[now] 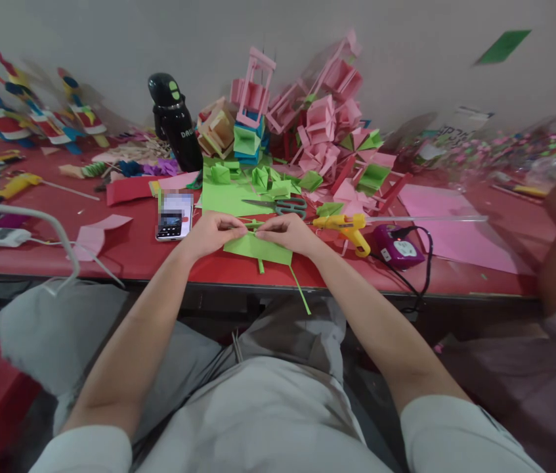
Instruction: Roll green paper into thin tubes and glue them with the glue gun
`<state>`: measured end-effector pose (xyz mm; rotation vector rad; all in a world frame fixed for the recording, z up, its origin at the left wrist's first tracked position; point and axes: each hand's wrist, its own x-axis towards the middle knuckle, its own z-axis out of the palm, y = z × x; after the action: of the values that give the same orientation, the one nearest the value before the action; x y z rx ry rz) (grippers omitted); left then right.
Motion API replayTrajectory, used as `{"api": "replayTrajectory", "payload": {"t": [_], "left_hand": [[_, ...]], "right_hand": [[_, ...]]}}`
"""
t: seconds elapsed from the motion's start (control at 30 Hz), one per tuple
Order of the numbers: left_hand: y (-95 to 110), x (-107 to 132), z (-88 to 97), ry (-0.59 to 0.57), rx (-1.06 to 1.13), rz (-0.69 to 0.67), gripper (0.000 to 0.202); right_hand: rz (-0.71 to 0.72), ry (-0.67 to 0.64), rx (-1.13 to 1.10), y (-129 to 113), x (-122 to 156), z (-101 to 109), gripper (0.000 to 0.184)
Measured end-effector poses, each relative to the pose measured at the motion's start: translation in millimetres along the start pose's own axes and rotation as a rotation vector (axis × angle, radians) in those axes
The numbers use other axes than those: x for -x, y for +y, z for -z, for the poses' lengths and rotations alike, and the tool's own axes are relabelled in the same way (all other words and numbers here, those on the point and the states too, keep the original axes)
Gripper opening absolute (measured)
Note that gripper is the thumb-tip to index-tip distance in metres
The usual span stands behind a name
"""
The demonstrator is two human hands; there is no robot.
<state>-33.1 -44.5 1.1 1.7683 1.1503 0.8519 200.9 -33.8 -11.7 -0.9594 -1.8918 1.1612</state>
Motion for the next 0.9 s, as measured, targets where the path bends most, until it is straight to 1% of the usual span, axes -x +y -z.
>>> {"api": "replayTrajectory", "payload": {"t": [0.17,0.33,0.47,0.67,0.8,0.9], "left_hand": [[-1,-2,3.4,0.0,0.045,0.01,0.034],[0,0,9.8,0.007,0.104,0.082,0.033],[2,0,10.9,0.021,0.122,0.078,0.032],[-5,-2,3.4,-0.006,0.112,0.045,0.038],[-6,-3,-3.7,0.006,0.084,0.033,0.039],[-5,-3,-5.5,0.017,0.07,0.009,0.037]], "right_hand": [[0.005,0.04,0.028,-3,0,0,0.032],[-0.005,0.057,0.049,-5,0,-1,0.031],[0.002,0.054,0.052,-3,-1,-1,0.032],[0.016,0.061,0.037,2,-1,0,0.033],[0.014,0.06,0.036,0,-1,0,0.032],[0.011,0.07,0.021,-1,-1,-1,0.031]]}}
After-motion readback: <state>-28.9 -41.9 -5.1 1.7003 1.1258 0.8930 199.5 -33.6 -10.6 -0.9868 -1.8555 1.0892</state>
